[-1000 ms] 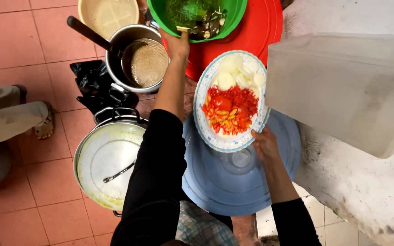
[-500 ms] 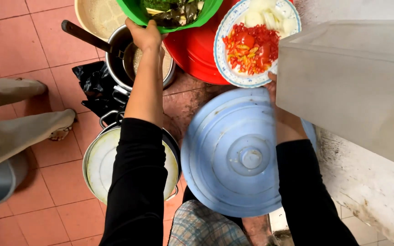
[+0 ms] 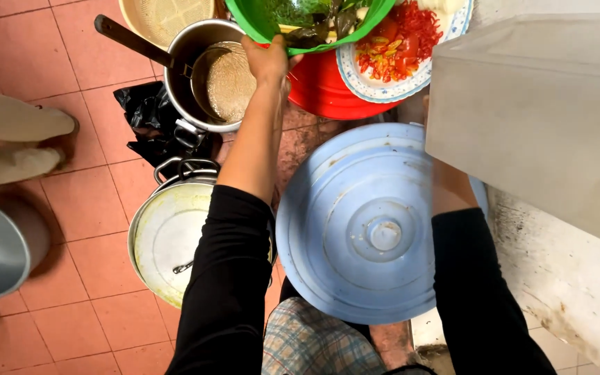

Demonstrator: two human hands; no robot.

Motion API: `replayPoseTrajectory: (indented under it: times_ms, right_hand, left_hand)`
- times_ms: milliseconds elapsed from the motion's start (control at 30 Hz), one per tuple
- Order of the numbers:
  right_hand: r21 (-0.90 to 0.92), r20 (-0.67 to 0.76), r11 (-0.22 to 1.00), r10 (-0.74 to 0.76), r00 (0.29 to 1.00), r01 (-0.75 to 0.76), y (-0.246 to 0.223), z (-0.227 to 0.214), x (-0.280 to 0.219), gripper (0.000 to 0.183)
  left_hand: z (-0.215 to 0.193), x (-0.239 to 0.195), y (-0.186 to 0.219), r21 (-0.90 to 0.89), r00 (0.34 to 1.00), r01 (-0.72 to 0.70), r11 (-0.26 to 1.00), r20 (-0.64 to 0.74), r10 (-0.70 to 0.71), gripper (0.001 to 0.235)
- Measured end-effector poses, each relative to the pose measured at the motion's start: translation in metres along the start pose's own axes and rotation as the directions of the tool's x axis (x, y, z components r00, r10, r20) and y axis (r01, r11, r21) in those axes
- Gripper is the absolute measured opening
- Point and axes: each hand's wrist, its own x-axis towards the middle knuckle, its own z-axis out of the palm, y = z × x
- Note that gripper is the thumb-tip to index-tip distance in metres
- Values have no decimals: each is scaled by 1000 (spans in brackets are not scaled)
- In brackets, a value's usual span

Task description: Blending a red chili-based mixture, scooping water into the blender, and rinsing raw fish in a sink.

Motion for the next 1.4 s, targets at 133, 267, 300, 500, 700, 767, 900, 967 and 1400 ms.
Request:
replayPoseTrajectory:
  times_ms: [133,267,300,500,700,767,900,967,1400]
  right_hand:
    - [-331,52,920,-206,977,212,11,-28,-37,35]
    - [-801,120,577,-103,987,158,56,-55,-99,34]
    - [-803,112,577,-100,989,149,25,-44,-108,34]
    - [-325,-192,859,351,917,-396,-108,-8,-163,40]
    - [-706,-141,699,19,990,-114,-175,-22,-232,47]
    - [-689,-124,715,46,991,-119,-203,-32,-250,50]
    - [-699,-174,700,36,984,-149,-223,-61,-306,53]
    - [-724,-104,681,54,993,-113,-229,-85,-342,56]
    - [-689,-630,469,-11,777,-552,-290,-343,-508,57]
  left_hand:
    - [7,-7,-10,-100,994,100,990,42,-97,57]
    - [-4,-7,-9,142,968,229,963,74,-241,55]
    - [-6,-11,-7,149,967,230,962,80,-244,55]
    - [-19,-108,9,747,904,-310,588,39,427,91]
    - [-53,-322,21,519,530,-847,116,805,266,89]
    - [-68,-377,13,441,442,-897,33,896,43,94]
    - [-90,-465,4,306,305,-952,16,951,-47,94]
    - [-94,-511,-7,290,291,-956,-36,936,-198,93]
    - [-25,-772,-76,-261,-246,-964,-47,948,-202,87]
